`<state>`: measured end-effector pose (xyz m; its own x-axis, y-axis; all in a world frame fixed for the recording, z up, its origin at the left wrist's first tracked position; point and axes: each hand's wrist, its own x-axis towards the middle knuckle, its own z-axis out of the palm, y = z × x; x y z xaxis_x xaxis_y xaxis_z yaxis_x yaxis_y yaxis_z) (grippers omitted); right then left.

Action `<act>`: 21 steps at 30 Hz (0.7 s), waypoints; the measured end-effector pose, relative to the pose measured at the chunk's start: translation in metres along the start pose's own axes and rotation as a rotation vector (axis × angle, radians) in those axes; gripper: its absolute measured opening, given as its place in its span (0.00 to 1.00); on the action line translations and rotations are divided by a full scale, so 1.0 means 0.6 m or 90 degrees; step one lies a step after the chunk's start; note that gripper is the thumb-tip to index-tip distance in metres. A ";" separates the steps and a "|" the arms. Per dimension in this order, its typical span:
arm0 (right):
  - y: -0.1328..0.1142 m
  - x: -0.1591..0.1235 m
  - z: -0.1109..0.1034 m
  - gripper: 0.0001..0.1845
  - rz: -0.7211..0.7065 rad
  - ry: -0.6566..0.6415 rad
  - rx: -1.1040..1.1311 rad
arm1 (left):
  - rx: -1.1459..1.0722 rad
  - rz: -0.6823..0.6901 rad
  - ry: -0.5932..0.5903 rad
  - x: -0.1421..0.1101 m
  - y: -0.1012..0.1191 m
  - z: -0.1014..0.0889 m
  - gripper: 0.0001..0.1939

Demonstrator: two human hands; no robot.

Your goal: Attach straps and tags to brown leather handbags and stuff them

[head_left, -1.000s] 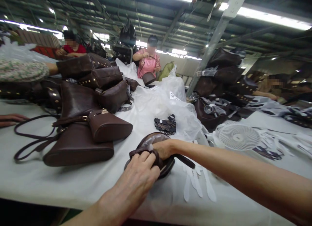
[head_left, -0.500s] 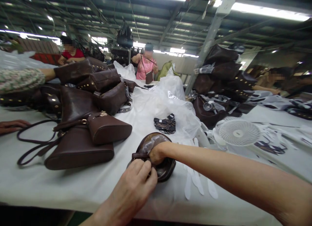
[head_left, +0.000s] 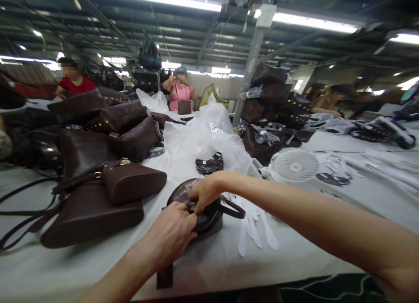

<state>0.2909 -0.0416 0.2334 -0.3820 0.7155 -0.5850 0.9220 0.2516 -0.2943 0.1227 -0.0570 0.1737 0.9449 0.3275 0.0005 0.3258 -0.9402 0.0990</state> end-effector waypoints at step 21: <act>-0.026 -0.124 0.033 0.10 0.003 0.525 -0.224 | -0.333 -0.058 0.366 0.020 -0.011 0.000 0.17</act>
<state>0.3039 -0.1117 0.2668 -0.3365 0.9237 0.1831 0.9412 0.3359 0.0352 0.1321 -0.0470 0.1734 0.7033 0.5327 0.4708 0.2084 -0.7876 0.5798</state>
